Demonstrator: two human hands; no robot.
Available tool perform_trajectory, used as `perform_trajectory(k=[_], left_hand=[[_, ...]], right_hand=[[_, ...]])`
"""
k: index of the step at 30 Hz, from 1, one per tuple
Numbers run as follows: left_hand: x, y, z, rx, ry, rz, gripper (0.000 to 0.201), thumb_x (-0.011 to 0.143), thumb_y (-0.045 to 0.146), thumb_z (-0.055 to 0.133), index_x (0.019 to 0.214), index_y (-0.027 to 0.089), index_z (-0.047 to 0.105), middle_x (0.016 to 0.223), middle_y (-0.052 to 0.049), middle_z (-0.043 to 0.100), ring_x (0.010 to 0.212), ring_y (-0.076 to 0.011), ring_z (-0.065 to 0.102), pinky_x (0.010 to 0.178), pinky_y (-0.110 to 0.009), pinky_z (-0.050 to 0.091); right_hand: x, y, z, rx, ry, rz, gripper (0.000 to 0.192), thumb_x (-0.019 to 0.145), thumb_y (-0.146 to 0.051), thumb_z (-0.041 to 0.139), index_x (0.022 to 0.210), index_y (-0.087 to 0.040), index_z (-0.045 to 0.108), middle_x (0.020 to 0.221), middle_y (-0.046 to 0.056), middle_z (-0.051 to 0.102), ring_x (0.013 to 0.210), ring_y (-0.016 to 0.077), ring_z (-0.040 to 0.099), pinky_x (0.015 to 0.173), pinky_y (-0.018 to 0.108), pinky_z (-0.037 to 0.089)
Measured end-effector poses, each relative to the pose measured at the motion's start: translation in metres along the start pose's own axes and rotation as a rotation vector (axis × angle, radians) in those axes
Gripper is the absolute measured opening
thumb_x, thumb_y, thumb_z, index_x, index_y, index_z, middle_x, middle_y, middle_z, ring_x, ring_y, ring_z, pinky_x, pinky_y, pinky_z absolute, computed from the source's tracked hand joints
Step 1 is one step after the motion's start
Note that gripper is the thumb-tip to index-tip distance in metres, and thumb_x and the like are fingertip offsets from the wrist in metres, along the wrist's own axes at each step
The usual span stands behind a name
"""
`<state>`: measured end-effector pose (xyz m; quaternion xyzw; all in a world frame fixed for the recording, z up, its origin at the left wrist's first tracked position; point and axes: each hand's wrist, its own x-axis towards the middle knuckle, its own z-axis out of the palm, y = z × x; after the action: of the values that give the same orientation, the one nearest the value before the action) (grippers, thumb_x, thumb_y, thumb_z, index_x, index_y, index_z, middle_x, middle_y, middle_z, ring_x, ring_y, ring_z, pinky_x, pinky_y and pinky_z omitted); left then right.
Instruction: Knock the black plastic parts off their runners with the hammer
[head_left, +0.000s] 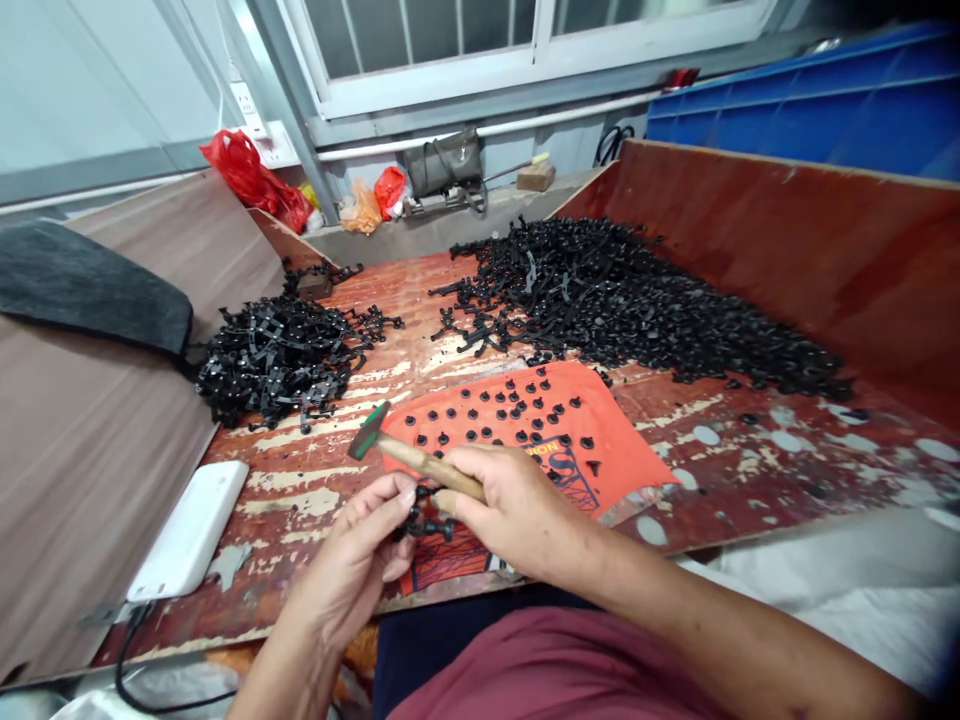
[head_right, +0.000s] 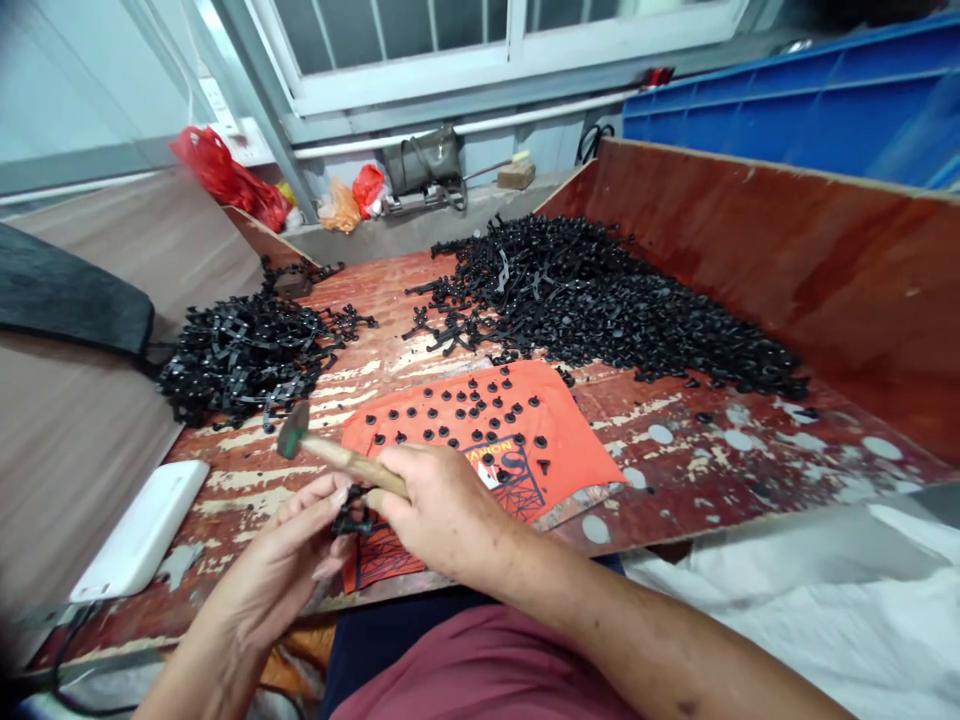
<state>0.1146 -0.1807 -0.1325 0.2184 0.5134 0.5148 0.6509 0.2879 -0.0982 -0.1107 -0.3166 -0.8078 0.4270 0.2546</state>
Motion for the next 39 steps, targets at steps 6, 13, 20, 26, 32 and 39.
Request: perform_trajectory(k=[6,13,20,26,32,39], left_hand=[[-0.009,-0.011,0.003,0.042,-0.035,-0.001,0.032,0.071,0.043,0.079,0.082,0.019,0.061,0.072,0.002,0.048,0.051,-0.0047,0.034,0.044,-0.017,0.024],[-0.022,0.010,-0.030,0.776,0.343,0.498,0.024,0.079,0.043,0.071,0.078,0.020,0.065,0.075,-0.002,0.059,0.073,-0.0166,0.051,0.065,-0.024,0.041],[-0.001,0.003,-0.028,0.635,0.238,0.257,0.034,0.078,0.051,0.067,0.073,0.018,0.058,0.064,0.004,0.046,0.056,-0.0094,0.036,0.049,-0.018,0.030],[0.021,0.006,-0.040,0.763,0.139,0.275,0.032,0.083,0.048,0.063,0.074,0.017,0.058,0.068,0.003,0.049,0.064,-0.0114,0.042,0.058,-0.019,0.035],[0.032,0.016,-0.057,0.792,0.186,0.242,0.034,0.081,0.050,0.064,0.074,0.017,0.057,0.065,0.004,0.048,0.060,-0.0103,0.039,0.055,-0.019,0.030],[0.044,0.025,-0.020,0.688,0.115,0.185,0.037,0.072,0.051,0.069,0.067,0.017,0.055,0.060,0.005,0.043,0.054,-0.0088,0.034,0.051,-0.020,0.024]], right_hand=[[-0.009,0.001,0.001,0.251,-0.151,0.148,0.012,0.080,-0.013,0.058,0.070,-0.018,0.053,0.061,-0.008,0.038,0.055,0.0084,0.033,0.049,0.022,0.024],[-0.027,0.016,-0.012,0.151,-0.214,0.273,0.009,0.081,-0.016,0.057,0.073,-0.019,0.055,0.062,-0.006,0.043,0.054,0.0095,0.040,0.049,0.021,0.025],[-0.018,0.019,-0.013,-0.308,0.043,0.137,0.017,0.080,-0.013,0.056,0.066,-0.019,0.049,0.058,-0.006,0.045,0.054,0.0103,0.042,0.052,0.024,0.023],[-0.023,0.022,0.002,-0.488,0.024,0.104,0.013,0.079,-0.010,0.053,0.073,-0.020,0.058,0.063,-0.003,0.058,0.057,0.0127,0.051,0.054,0.025,0.026],[-0.026,0.025,0.005,-0.498,0.000,0.152,0.010,0.087,-0.017,0.056,0.084,-0.021,0.065,0.074,0.001,0.068,0.065,0.0162,0.060,0.059,0.026,0.032],[-0.044,0.015,-0.037,-0.171,0.062,0.164,0.033,0.100,-0.026,0.047,0.130,-0.031,0.060,0.090,-0.003,0.070,0.068,0.0134,0.059,0.061,0.022,0.040]])
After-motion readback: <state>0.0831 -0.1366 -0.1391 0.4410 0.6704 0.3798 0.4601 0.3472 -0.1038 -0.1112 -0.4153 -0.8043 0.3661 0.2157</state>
